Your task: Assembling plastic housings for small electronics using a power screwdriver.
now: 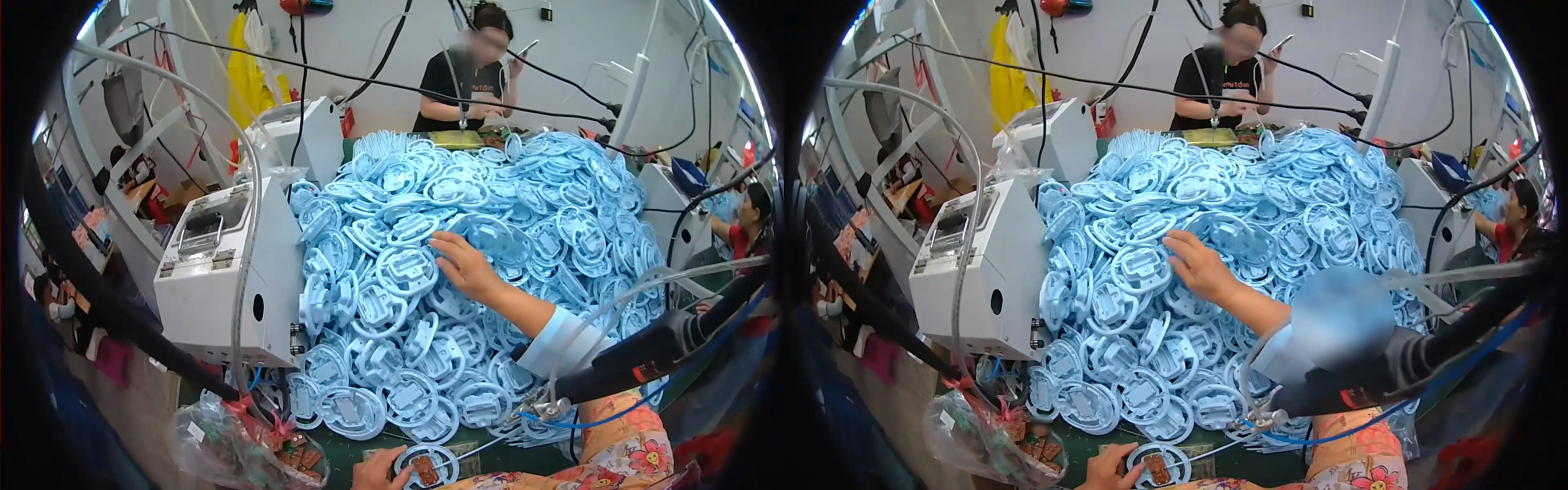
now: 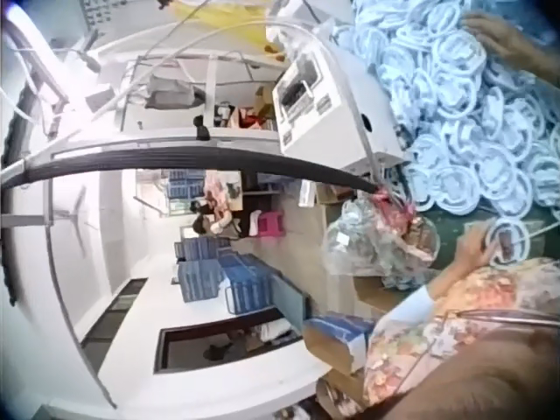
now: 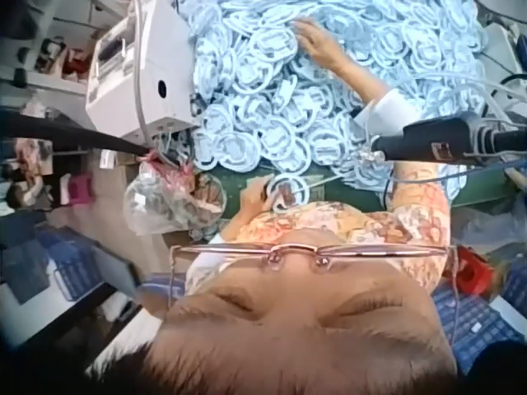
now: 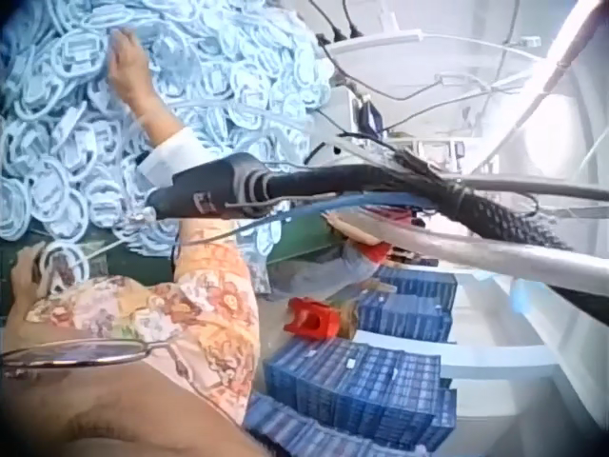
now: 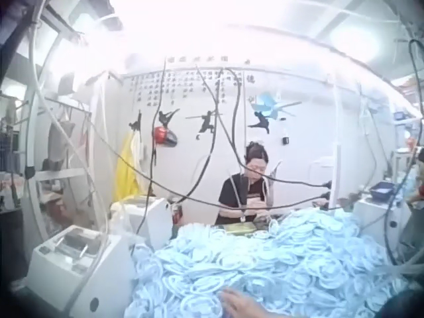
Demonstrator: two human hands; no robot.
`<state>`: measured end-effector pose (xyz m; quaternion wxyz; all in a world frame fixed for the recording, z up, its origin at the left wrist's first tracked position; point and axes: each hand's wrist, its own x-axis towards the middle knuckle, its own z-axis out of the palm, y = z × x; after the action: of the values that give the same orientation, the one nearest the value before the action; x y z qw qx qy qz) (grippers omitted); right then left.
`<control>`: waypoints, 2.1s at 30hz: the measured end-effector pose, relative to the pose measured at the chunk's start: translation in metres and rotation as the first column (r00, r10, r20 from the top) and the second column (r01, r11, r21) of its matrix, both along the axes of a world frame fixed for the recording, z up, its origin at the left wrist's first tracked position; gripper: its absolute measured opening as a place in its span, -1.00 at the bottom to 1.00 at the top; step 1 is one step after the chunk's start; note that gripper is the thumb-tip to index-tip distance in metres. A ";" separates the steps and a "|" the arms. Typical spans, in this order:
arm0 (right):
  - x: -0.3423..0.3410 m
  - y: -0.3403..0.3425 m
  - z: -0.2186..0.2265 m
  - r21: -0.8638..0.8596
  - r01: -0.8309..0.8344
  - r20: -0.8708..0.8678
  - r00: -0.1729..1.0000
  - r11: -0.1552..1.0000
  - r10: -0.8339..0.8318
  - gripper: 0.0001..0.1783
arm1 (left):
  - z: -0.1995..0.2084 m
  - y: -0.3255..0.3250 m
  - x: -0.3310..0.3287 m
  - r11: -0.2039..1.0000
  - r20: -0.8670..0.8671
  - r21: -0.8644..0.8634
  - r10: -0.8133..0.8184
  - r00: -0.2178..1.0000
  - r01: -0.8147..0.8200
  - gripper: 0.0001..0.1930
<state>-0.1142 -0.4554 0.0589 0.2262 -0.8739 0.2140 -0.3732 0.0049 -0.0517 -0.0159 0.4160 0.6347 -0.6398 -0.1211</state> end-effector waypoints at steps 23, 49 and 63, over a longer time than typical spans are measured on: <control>-0.023 -0.165 -0.024 -0.355 0.453 -0.439 0.691 0.818 -0.574 -0.16 | 0.005 0.008 0.007 0.981 -0.056 0.194 -0.006 0.998 0.017 -0.66; -0.089 0.028 0.030 0.348 0.304 -0.315 0.929 0.887 -0.195 -0.51 | 0.015 0.005 0.002 0.992 -0.022 0.120 -0.032 0.999 0.035 -0.57; -0.036 0.001 0.019 0.519 0.168 0.039 0.975 0.838 -0.219 -0.61 | 0.018 0.006 0.001 0.990 -0.011 0.137 -0.016 1.000 0.017 -0.61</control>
<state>-0.1503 -0.4540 0.0776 0.4215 -0.7371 0.3814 -0.3654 0.0056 -0.0456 0.0017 0.3735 0.6559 -0.6331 -0.1713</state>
